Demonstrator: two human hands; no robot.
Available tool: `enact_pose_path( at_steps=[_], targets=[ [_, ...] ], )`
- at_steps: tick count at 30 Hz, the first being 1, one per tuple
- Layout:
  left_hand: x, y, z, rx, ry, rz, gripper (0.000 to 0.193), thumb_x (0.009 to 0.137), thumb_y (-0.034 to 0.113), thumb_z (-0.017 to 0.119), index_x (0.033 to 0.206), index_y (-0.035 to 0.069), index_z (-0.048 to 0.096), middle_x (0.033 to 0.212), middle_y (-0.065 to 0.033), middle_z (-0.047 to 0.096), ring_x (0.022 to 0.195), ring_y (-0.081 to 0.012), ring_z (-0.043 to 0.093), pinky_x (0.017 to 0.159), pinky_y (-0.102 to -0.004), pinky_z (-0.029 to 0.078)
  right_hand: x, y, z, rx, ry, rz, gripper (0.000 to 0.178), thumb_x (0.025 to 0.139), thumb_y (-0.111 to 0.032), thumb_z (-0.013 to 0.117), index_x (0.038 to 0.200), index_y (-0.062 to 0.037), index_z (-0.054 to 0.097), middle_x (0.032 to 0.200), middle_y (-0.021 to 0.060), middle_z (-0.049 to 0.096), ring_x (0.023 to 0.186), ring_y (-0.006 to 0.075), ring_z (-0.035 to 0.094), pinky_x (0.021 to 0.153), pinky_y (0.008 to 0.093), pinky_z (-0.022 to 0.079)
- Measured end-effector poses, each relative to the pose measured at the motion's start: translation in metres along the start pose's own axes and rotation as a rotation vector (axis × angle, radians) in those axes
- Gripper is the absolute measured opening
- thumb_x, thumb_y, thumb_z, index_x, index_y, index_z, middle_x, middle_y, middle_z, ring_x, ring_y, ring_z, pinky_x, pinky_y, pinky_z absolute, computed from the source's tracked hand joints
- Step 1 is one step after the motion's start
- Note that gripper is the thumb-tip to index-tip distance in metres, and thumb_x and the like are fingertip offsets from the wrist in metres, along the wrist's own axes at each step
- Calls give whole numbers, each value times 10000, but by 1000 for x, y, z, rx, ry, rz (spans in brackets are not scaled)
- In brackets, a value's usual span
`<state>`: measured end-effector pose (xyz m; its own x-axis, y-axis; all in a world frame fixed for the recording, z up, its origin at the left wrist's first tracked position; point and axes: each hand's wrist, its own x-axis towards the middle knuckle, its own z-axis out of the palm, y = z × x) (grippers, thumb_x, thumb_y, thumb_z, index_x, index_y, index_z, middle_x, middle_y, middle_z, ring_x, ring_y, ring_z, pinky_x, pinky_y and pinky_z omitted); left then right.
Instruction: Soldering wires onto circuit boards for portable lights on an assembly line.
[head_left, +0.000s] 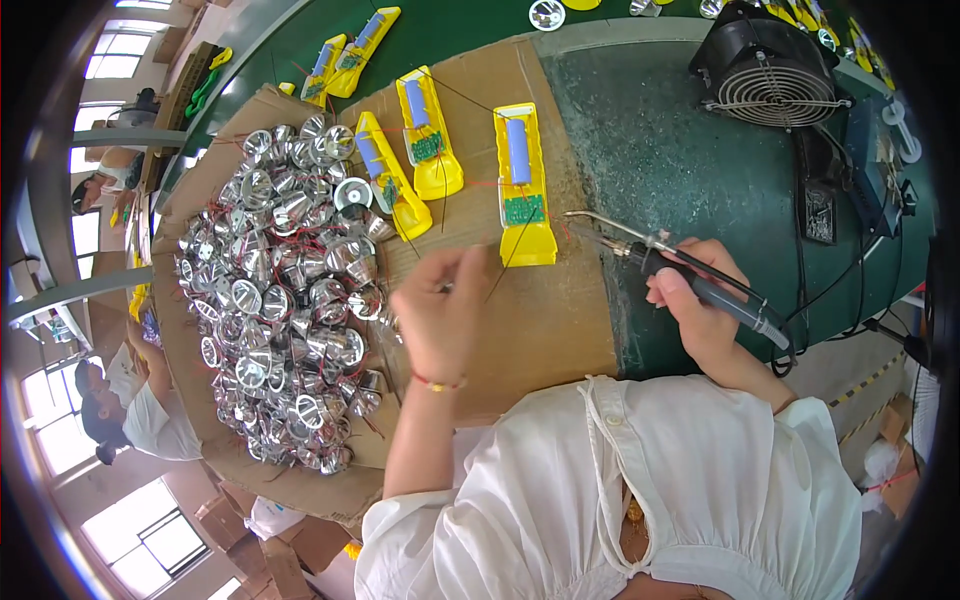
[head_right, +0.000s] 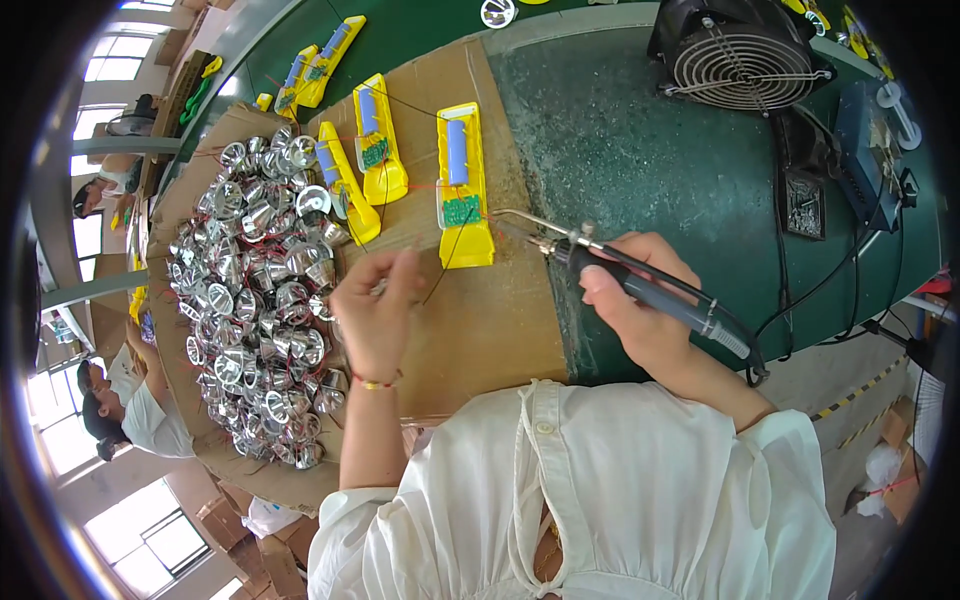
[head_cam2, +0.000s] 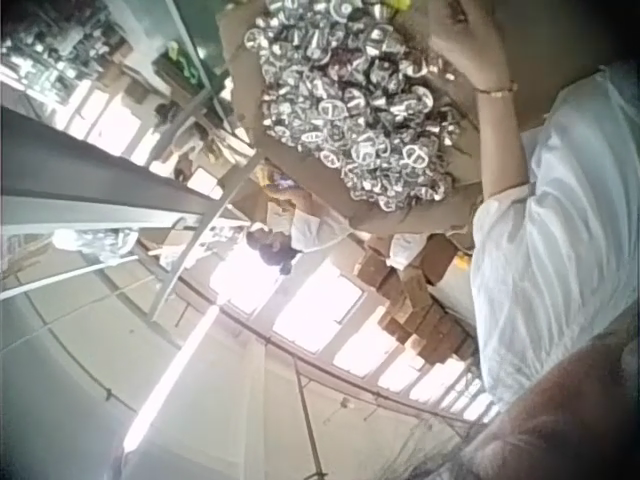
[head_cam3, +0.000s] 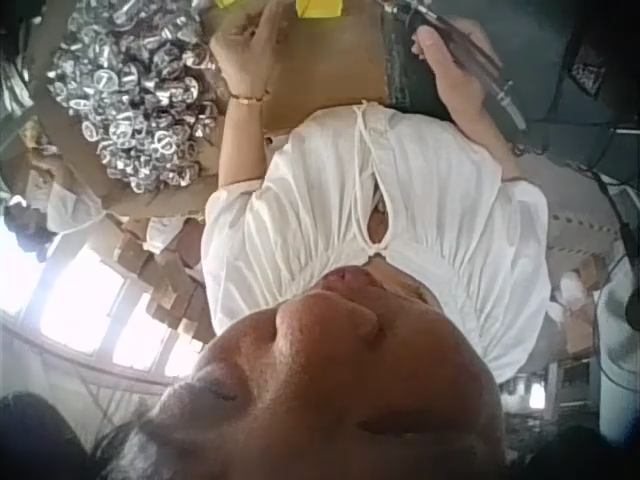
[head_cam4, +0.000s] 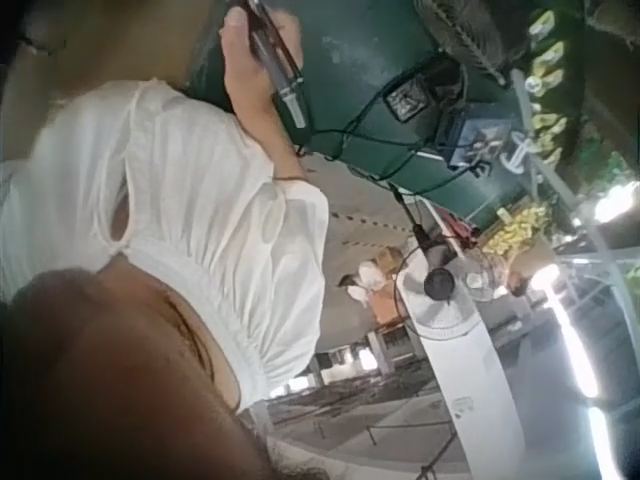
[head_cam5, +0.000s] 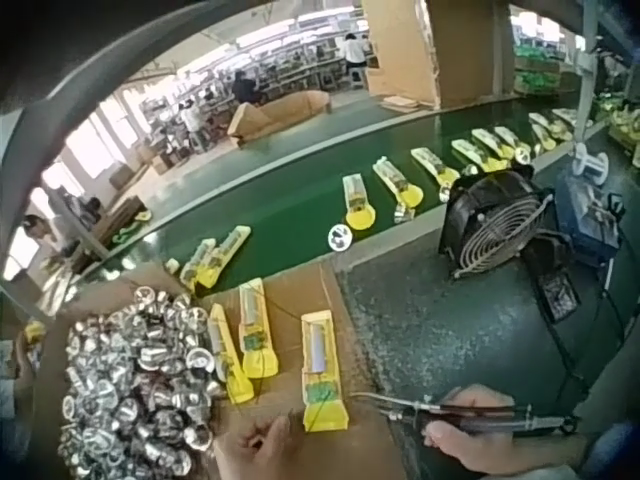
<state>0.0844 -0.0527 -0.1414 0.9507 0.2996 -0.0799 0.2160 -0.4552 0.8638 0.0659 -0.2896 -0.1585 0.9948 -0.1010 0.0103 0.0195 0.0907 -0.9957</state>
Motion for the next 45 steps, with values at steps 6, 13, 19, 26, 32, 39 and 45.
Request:
enact_pose_path(
  at_steps=[6,13,19,26,32,39,45],
  targets=[
    [15,-6,24,63,-76,144,114,759,108,671,765,-1,637,786,-109,599,704,-214,573,645,-298,453,14,10,13,-141,-27,-76,167,743,-74,684,851,11,589,675,50,615,560,68,556,491,210,430],
    [20,-4,27,101,-89,179,110,747,90,672,741,-9,624,794,-110,603,712,-231,565,657,-314,451,19,10,21,-122,-39,-36,155,754,-87,684,827,10,588,642,26,588,547,47,522,484,199,407],
    [20,-7,24,68,-109,164,109,746,91,671,737,-8,625,789,-106,602,720,-228,565,656,-313,449,20,4,24,-122,-65,22,141,783,-73,658,847,15,568,670,44,598,561,57,538,493,201,428],
    [21,-5,23,67,-118,168,113,742,95,674,736,-7,626,783,-101,600,715,-227,560,651,-313,447,16,-9,22,41,3,129,152,818,-67,625,899,20,530,731,93,609,599,100,577,528,226,492],
    [21,-6,22,83,-133,154,113,744,97,675,735,-5,627,783,-94,599,720,-223,556,659,-309,443,16,-7,20,31,-31,154,153,816,-66,626,891,22,526,733,94,608,612,101,580,546,230,503],
    [23,-2,23,70,-146,114,145,756,122,679,740,-12,626,775,-95,594,701,-217,556,643,-307,441,18,-3,21,48,-56,134,157,811,-71,633,876,25,527,723,89,608,599,99,576,527,225,492],
    [24,0,25,96,-110,68,173,773,144,667,743,-20,623,741,-101,588,646,-212,555,607,-302,434,21,1,28,33,-69,111,149,818,-76,616,878,20,519,705,97,603,572,107,572,508,227,482]
  ],
)
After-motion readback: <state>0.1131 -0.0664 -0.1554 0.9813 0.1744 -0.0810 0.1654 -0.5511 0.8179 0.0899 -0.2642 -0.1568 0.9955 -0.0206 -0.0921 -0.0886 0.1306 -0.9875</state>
